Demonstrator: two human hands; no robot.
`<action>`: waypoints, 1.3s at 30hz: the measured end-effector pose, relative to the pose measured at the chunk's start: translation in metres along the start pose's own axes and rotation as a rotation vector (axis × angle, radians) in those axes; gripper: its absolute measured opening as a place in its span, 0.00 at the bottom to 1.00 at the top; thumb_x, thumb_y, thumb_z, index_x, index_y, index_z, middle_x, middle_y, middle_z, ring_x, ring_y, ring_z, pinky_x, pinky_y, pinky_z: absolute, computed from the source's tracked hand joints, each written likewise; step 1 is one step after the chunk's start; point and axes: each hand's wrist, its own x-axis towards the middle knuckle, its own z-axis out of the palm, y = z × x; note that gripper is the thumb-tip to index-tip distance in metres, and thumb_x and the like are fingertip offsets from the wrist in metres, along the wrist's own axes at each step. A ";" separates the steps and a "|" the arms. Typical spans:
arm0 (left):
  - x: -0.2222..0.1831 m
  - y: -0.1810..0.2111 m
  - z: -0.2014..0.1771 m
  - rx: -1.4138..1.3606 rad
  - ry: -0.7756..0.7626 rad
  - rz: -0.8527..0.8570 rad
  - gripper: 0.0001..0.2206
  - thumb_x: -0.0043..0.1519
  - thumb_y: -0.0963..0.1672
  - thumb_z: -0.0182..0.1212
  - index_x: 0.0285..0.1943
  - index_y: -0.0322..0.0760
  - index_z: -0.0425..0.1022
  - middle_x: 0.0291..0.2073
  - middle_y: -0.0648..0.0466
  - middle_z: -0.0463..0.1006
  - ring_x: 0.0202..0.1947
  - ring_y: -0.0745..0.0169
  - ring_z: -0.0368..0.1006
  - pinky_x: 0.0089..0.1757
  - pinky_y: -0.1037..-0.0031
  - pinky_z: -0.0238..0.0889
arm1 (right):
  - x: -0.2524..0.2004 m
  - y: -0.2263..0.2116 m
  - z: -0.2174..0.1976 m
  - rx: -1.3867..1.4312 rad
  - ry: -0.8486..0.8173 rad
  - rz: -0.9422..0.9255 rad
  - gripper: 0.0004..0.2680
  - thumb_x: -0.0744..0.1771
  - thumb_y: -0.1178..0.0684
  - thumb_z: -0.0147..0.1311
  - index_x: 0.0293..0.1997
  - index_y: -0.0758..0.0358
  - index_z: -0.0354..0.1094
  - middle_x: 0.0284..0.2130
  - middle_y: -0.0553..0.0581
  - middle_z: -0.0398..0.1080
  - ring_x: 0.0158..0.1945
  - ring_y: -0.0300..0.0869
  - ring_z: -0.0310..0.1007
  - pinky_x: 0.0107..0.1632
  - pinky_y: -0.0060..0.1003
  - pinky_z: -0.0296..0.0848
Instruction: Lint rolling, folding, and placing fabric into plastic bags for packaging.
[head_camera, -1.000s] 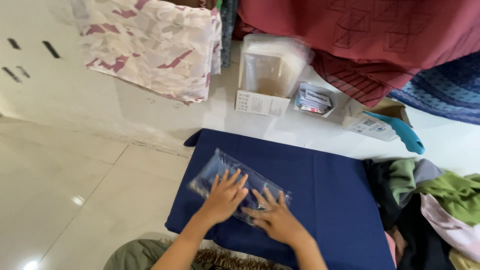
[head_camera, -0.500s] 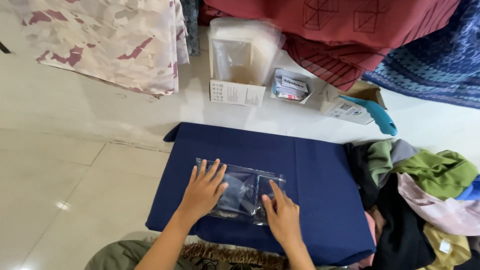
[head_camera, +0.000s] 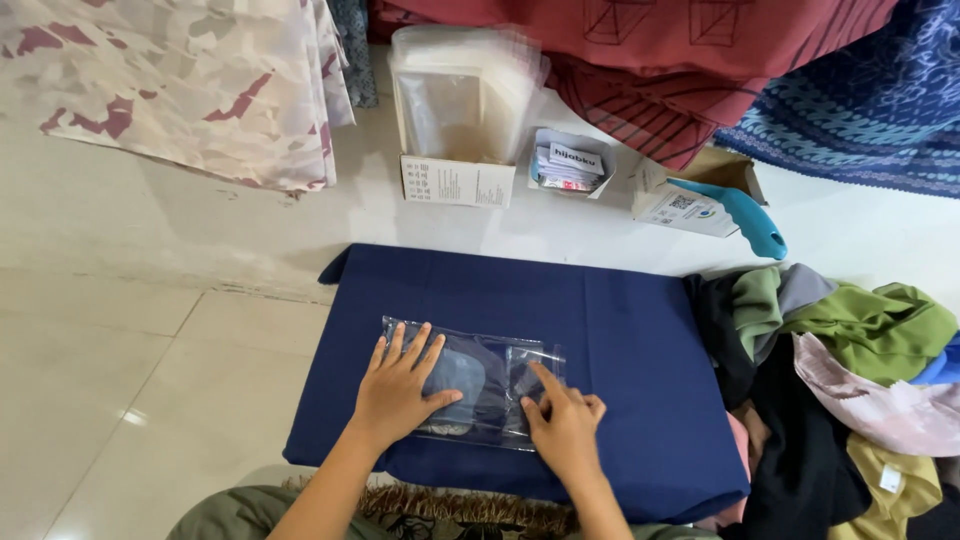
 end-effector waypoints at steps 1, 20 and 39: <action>0.006 0.003 -0.019 0.002 0.003 0.002 0.42 0.62 0.68 0.40 0.79 0.48 0.53 0.77 0.51 0.51 0.76 0.38 0.41 0.67 0.46 0.35 | 0.005 0.006 -0.004 0.001 0.004 -0.001 0.22 0.65 0.46 0.60 0.68 0.33 0.64 0.19 0.36 0.65 0.34 0.37 0.70 0.55 0.42 0.52; 0.040 -0.028 -0.057 -1.310 0.392 -0.529 0.36 0.51 0.34 0.71 0.72 0.42 0.68 0.49 0.50 0.70 0.45 0.57 0.77 0.50 0.72 0.73 | 0.074 0.040 -0.045 0.489 0.391 -0.102 0.02 0.64 0.55 0.66 0.35 0.53 0.78 0.34 0.53 0.78 0.46 0.49 0.78 0.55 0.43 0.70; 0.010 -0.046 -0.082 -1.437 0.037 -0.381 0.21 0.60 0.38 0.64 0.65 0.37 0.73 0.59 0.51 0.80 0.61 0.61 0.76 0.60 0.72 0.67 | -0.025 0.087 -0.119 0.393 0.284 0.046 0.06 0.66 0.57 0.60 0.43 0.59 0.80 0.40 0.50 0.81 0.47 0.35 0.79 0.56 0.29 0.73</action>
